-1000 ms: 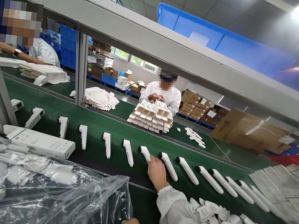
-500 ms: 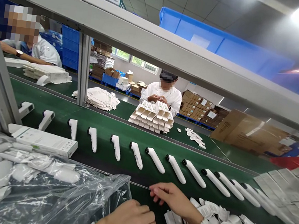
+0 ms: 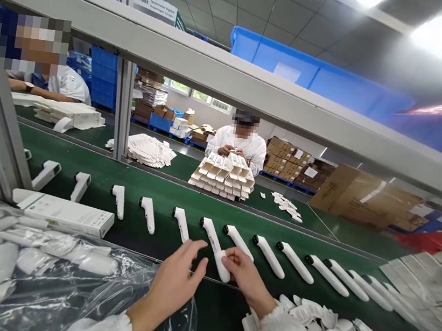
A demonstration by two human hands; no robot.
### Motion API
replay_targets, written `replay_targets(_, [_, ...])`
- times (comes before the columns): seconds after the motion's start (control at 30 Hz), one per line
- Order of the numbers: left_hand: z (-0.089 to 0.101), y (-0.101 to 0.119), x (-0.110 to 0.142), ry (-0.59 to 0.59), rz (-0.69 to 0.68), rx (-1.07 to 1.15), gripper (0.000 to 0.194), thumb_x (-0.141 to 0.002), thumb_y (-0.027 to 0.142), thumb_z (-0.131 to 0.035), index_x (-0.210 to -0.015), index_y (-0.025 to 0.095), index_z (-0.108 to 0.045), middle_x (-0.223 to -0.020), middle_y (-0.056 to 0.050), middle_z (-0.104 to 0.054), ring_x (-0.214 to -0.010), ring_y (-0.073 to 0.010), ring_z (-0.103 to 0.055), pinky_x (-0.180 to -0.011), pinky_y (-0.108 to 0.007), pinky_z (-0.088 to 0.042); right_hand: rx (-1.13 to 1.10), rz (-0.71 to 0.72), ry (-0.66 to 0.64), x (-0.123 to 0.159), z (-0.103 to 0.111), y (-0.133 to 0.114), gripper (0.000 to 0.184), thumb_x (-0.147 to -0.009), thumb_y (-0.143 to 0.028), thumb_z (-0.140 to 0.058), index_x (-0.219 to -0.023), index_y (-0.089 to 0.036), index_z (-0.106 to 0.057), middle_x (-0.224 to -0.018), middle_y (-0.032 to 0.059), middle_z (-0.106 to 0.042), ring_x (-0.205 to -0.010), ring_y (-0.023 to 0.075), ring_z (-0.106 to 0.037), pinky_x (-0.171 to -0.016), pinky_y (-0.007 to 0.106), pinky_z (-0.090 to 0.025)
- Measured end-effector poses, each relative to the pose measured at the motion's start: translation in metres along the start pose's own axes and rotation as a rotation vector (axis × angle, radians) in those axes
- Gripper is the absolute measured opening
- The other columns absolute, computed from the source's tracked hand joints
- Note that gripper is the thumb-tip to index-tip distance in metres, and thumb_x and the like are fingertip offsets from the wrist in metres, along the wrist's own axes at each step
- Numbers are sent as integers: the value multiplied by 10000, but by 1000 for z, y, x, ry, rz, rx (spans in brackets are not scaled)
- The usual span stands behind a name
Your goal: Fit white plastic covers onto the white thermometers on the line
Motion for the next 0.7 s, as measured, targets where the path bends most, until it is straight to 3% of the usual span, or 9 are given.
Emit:
replay_targets(0.07, [4,-18,-4,8,186,189,311,-926,261,-404,-1218,245,-511,-932,-9,-537,-714,-155,-567,-658,-271,-476,327,121,123,-20,6,-5,160,-903,-360,-578,-902,-203,-608,-840,26,-622,-728,180,-581,-665,291,-463])
replay_targets(0.13, [5,-28,-6,10,269,317,352,-856,196,-385,-1178,230,-522,-915,-5,-512,-675,-141,-529,-654,-261,-472,632,188,186,-34,3,-6,139,-921,-260,-527,-997,-195,-623,-999,73,-657,-854,217,-621,-765,321,-477])
replay_targets(0.23, [2,-35,-10,2,274,396,420,-792,170,-390,-1187,221,-523,-979,-22,-532,-661,-132,-514,-623,-250,-457,957,177,210,-48,-4,2,304,-947,-164,-474,-1236,-144,-569,-1112,137,-667,-1008,262,-638,-849,334,-466])
replay_targets(0.33, [-2,-38,-11,17,252,440,398,-788,196,-444,-1166,210,-565,-1037,-48,-583,-838,-173,-590,-745,-279,-482,1146,124,222,-55,-5,7,299,-987,-179,-443,-1247,-102,-569,-1057,159,-688,-994,284,-655,-833,339,-466])
replay_targets(0.47, [-8,-41,-9,-12,339,552,291,-800,283,-525,-1058,196,-629,-929,-45,-639,-843,-209,-618,-784,-325,-485,1199,89,233,-59,4,5,259,-1008,-214,-434,-1148,-103,-621,-1020,159,-693,-970,288,-659,-817,347,-472])
replay_targets(0.57, [-8,-41,-9,-10,363,597,261,-801,302,-536,-1016,188,-633,-864,-38,-646,-802,-208,-632,-764,-328,-496,1173,115,301,-51,10,-6,307,-1013,-289,-459,-1229,-135,-613,-1150,176,-663,-1116,321,-602,-916,406,-454])
replay_targets(0.63, [-6,-42,-9,5,355,606,251,-801,300,-535,-1002,185,-632,-888,-48,-650,-831,-212,-641,-779,-333,-502,972,197,309,-40,5,-19,360,-1001,-363,-495,-1286,-168,-597,-1246,159,-630,-1186,312,-562,-986,422,-430])
replay_targets(0.7, [-7,-44,-10,15,347,619,252,-800,298,-534,-1004,183,-626,-929,-63,-654,-864,-217,-644,-800,-342,-508,619,257,147,-29,-14,-27,389,-978,-418,-531,-1288,-196,-606,-1239,116,-647,-1148,268,-591,-982,380,-451])
Point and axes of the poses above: each hand's wrist, its own x-axis away from the middle knuckle, its own z-axis out of the back of the hand, y = z × x, the point moved 9 cm from there along -x, towards the middle knuckle
